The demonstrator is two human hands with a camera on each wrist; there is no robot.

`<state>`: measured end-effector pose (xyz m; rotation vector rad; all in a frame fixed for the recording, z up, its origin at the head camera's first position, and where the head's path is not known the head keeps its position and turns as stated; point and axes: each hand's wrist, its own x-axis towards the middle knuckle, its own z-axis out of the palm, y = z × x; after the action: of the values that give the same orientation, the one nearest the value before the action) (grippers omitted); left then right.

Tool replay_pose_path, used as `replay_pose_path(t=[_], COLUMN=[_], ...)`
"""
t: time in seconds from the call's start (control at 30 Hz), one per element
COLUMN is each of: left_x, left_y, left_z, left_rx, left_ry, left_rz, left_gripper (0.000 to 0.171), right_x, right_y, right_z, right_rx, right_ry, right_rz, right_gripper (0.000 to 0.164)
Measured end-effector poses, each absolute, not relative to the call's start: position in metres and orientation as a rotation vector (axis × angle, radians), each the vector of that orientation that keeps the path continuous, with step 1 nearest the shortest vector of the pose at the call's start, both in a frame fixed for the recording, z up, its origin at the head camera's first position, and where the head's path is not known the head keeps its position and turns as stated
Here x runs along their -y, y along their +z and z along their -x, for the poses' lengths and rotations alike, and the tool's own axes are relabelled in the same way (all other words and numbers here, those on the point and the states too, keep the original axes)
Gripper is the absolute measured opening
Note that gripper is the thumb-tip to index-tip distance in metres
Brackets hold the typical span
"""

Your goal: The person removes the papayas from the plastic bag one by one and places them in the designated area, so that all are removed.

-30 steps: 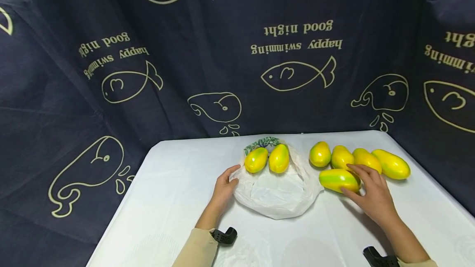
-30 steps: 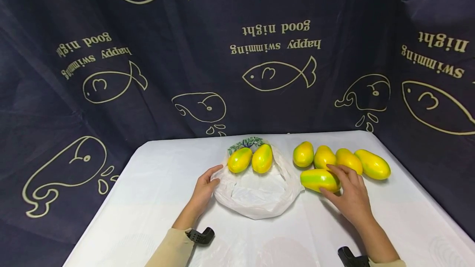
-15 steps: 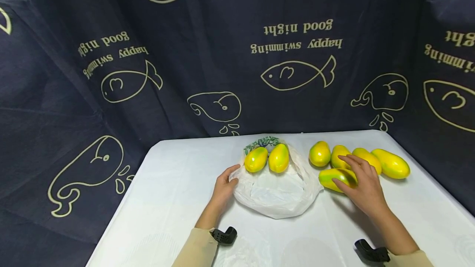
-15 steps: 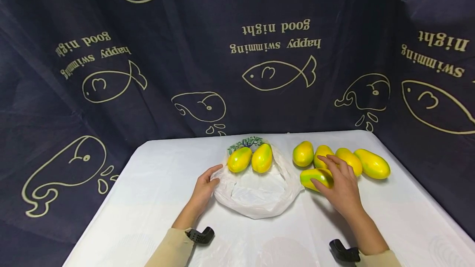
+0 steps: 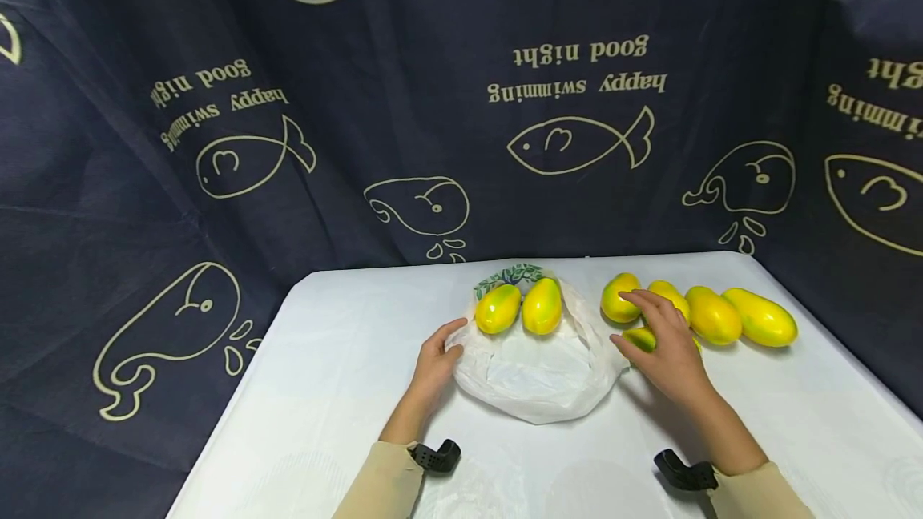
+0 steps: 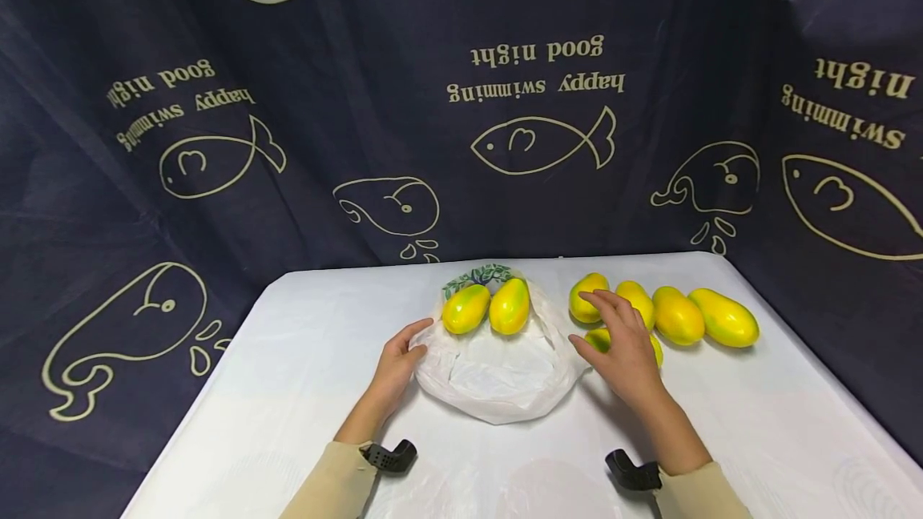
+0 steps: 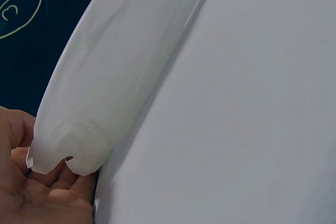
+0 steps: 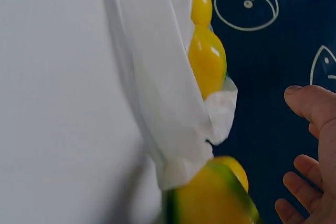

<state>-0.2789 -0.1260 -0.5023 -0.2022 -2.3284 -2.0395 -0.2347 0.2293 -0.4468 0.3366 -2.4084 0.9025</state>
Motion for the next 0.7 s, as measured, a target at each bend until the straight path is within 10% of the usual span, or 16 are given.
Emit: replay_pose_path(t=[0.7], left_x=[0.125], left_y=[-0.502], left_z=[0.278], left_rx=[2.315], left_ry=[-2.045], left_rz=[0.212], left_gripper=[0.049], right_x=[-0.176], right_y=[-0.455], right_z=[0.260], right_rx=[2.544], right_ry=[1.224], right_rz=[-0.420], right_gripper=[0.062])
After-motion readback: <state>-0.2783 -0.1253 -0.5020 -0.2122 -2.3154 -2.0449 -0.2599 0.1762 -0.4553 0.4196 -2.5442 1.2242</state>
